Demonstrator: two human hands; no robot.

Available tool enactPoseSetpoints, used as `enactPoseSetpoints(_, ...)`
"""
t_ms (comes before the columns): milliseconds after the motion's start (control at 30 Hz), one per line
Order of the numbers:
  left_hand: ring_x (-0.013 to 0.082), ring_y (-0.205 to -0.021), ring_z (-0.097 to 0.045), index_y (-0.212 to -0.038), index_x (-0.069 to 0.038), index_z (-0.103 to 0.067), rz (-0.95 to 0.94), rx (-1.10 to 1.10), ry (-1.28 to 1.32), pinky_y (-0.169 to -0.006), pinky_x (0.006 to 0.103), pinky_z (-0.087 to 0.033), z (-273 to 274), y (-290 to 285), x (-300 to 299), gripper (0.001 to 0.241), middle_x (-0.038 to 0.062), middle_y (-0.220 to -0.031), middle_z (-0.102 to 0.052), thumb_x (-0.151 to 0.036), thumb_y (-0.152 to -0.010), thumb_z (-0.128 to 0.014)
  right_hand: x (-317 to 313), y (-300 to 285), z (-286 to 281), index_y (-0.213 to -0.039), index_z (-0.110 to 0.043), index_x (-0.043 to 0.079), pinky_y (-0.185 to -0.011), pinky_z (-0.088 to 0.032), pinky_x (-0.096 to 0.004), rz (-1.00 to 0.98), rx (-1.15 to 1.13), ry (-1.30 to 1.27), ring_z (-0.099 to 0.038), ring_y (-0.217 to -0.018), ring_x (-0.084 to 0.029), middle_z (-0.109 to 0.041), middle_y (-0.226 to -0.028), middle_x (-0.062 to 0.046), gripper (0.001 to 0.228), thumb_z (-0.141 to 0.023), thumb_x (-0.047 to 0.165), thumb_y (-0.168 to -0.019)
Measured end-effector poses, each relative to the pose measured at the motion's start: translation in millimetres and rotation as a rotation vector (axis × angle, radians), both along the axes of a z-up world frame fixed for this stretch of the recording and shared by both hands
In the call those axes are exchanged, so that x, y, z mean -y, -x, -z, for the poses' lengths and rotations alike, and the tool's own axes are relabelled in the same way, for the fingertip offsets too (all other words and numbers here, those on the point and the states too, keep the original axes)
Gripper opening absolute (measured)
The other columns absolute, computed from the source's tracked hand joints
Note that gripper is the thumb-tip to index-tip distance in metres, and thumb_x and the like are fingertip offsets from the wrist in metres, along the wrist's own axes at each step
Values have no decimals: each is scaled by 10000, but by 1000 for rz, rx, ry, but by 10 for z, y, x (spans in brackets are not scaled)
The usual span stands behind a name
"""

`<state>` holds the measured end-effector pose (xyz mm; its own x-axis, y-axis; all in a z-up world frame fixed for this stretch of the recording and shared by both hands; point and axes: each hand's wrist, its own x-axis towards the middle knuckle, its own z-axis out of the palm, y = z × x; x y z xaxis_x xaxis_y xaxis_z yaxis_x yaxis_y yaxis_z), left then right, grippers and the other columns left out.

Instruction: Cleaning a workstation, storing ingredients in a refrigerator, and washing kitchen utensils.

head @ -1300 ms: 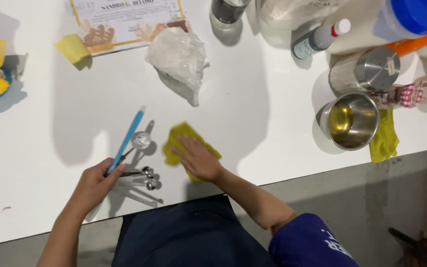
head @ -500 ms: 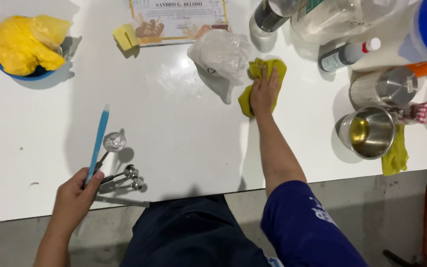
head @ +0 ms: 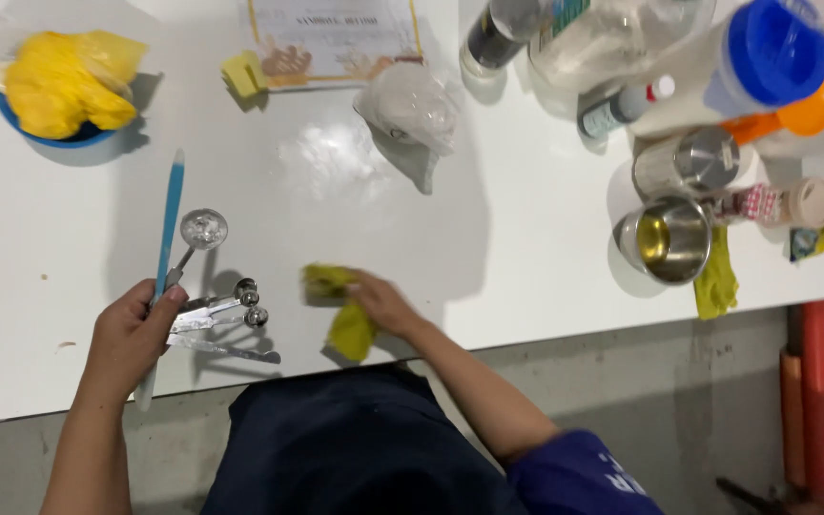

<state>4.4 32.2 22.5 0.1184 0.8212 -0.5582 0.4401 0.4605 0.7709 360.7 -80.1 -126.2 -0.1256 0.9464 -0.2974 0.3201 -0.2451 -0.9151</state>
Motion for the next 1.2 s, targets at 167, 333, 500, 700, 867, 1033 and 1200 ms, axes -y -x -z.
enactPoseSetpoints(167, 78, -544, -402, -947, -66, -712, -40, -5, 7, -493, 252, -331, -2, 151, -20, 283, -28, -601, -463, -337, -992, -645, 146, -854, 57, -1362, -639, 45, -1126, -505, -415, 253, 91, -287, -617, -1340, -319, -587, -1515, -203, 423, -517, 341, -1086)
enactPoseSetpoints(333, 81, -557, -353, -920, -48, -709, -33, -52, -18, -490, 282, -283, 95, 358, 108, 344, -32, -606, -410, -382, -986, -659, -14, -54, -129, -1540, -476, 105, -1142, -254, -544, 282, 756, -343, -281, -1443, -466, -247, -1594, -294, 692, -595, 470, -964)
enactPoseSetpoints(500, 89, -545, -353, -915, -48, -719, -112, -111, 64, -485, 280, -275, 124, 414, 242, 355, -24, -591, -415, -390, -988, -655, -546, -319, 15, -1539, -466, 163, -1209, -207, -576, 106, 997, -351, -290, -1468, -468, -302, -1625, -255, 555, -480, 381, -1029)
enactPoseSetpoints(700, 51, -569, -329, -989, -78, -727, -279, -58, 40, -484, 259, -253, 227, 485, 617, 263, -71, -621, -415, -323, -1009, -633, -1871, -889, 8, -1511, -536, 286, -1224, -302, -482, 47, 813, -273, -391, -1450, -406, -414, -1600, -169, 447, -466, 268, -1070)
enactPoseSetpoints(867, 20, -583, -354, -1007, -66, -731, -373, -53, 57, -496, 222, -280, 171, 427, 896, 246, -95, -644, -479, -298, -1005, -646, -2433, -1090, 168, -1498, -559, 219, -1200, -287, -498, 53, 850, -462, -364, -1459, -409, -382, -1632, -176, 434, -470, 241, -1074)
enactPoseSetpoints(1033, 66, -515, -310, -1005, -70, -723, -548, -17, 156, -451, 270, -227, 267, 377, 1119, 248, -51, -608, -417, -300, -1020, -632, -2624, -111, 85, -1578, -381, 53, -1181, -371, -484, 250, 702, -441, -452, -1378, -410, -426, -1582, -200, 556, -460, 173, -1041)
enactPoseSetpoints(1200, 29, -569, -339, -1002, -70, -732, -482, -3, 73, -477, 238, -251, 262, 237, 1151, 231, -87, -651, -447, -282, -1006, -641, -2046, 1062, 103, -1535, -380, 5, -1160, -374, -524, -99, 486, -561, -477, -1323, -444, -458, -1542, -239, 599, -550, 156, -980)
